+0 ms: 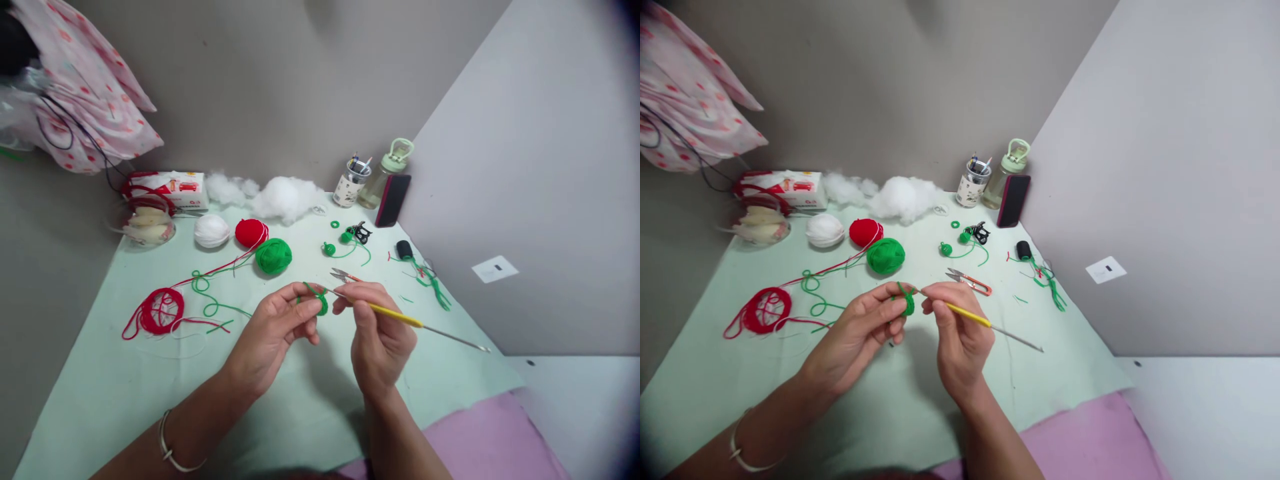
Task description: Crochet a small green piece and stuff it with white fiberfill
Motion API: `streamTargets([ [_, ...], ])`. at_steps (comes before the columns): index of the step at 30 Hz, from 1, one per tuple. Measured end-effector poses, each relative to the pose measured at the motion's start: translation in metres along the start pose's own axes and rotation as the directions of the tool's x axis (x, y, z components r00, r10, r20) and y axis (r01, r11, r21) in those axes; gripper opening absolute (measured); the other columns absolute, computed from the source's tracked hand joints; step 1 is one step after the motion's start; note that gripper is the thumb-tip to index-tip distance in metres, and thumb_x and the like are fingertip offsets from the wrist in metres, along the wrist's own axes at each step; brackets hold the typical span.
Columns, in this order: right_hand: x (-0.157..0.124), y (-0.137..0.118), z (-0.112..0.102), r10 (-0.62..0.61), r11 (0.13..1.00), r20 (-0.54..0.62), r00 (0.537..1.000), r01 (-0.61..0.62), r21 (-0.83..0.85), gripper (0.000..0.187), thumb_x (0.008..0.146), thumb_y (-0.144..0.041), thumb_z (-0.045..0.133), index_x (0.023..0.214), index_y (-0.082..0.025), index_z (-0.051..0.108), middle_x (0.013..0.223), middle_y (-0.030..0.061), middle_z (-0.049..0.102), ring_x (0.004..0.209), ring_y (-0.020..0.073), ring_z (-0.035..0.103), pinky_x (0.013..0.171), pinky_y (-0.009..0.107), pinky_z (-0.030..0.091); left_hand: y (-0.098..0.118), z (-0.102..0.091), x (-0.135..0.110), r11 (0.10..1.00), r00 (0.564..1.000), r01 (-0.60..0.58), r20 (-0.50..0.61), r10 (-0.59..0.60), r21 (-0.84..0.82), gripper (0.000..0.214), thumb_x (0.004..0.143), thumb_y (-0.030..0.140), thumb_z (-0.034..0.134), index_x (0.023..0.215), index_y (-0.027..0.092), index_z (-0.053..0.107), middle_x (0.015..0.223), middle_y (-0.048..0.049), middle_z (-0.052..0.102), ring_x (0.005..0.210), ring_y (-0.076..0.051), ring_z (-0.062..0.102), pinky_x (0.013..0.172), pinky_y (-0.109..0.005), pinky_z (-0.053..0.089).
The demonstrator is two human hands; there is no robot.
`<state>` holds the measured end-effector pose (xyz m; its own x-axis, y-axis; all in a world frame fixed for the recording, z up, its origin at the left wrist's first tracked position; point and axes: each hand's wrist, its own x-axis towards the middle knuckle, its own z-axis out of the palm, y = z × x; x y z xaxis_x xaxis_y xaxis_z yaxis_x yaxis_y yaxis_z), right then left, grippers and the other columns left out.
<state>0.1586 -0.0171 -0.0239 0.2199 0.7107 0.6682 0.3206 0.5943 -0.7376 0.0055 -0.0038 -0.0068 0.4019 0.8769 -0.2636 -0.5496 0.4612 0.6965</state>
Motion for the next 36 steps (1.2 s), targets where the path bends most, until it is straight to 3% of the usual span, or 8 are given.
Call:
streamTargets([
  [6,-0.002,0.006,-0.001,0.151,0.984,-0.038,0.988,-0.147,0.1,0.02,0.106,-0.025,0.059,0.102,-0.024,0.079,0.087,0.002,0.075,0.068,0.0155,0.068,0.069,0.036,0.057,0.0,-0.005,0.005,1.0,0.998,-0.007,-0.055,0.007,-0.006,0.017,0.083,0.029,0.089,0.095,0.018,0.083,0.08,0.0018,0.061,0.063,-0.006,0.055,0.061,-0.02,0.05],
  [15,0.0,0.006,-0.002,0.079,0.997,-0.033,0.996,-0.078,0.021,0.02,0.105,-0.02,0.061,0.107,-0.027,0.079,0.075,-0.0031,0.072,0.07,0.0166,0.068,0.092,0.046,0.054,0.0,-0.01,0.009,1.0,0.997,-0.023,-0.067,0.023,-0.003,0.018,0.082,0.032,0.089,0.09,0.018,0.082,0.079,0.0019,0.058,0.063,-0.007,0.055,0.061,-0.021,0.049],
  [21,-0.002,0.005,-0.002,0.066,0.998,-0.022,0.998,-0.065,0.025,0.021,0.106,-0.02,0.058,0.103,-0.025,0.078,0.081,-0.0015,0.075,0.069,0.016,0.068,0.081,0.041,0.056,-0.001,-0.012,0.011,0.999,0.998,-0.013,-0.062,0.011,-0.035,0.012,0.085,0.029,0.087,0.09,0.018,0.082,0.082,0.0015,0.059,0.064,-0.007,0.056,0.061,-0.02,0.049],
  [36,-0.002,0.003,-0.002,0.077,0.997,-0.02,0.997,-0.077,0.007,0.02,0.106,-0.022,0.058,0.102,-0.024,0.077,0.082,-0.0002,0.075,0.068,0.0173,0.067,0.076,0.042,0.056,0.0,-0.009,0.007,1.0,0.998,-0.017,-0.054,0.016,-0.021,0.012,0.089,0.028,0.084,0.089,0.017,0.079,0.083,0.0017,0.058,0.065,-0.007,0.055,0.062,-0.02,0.049],
])
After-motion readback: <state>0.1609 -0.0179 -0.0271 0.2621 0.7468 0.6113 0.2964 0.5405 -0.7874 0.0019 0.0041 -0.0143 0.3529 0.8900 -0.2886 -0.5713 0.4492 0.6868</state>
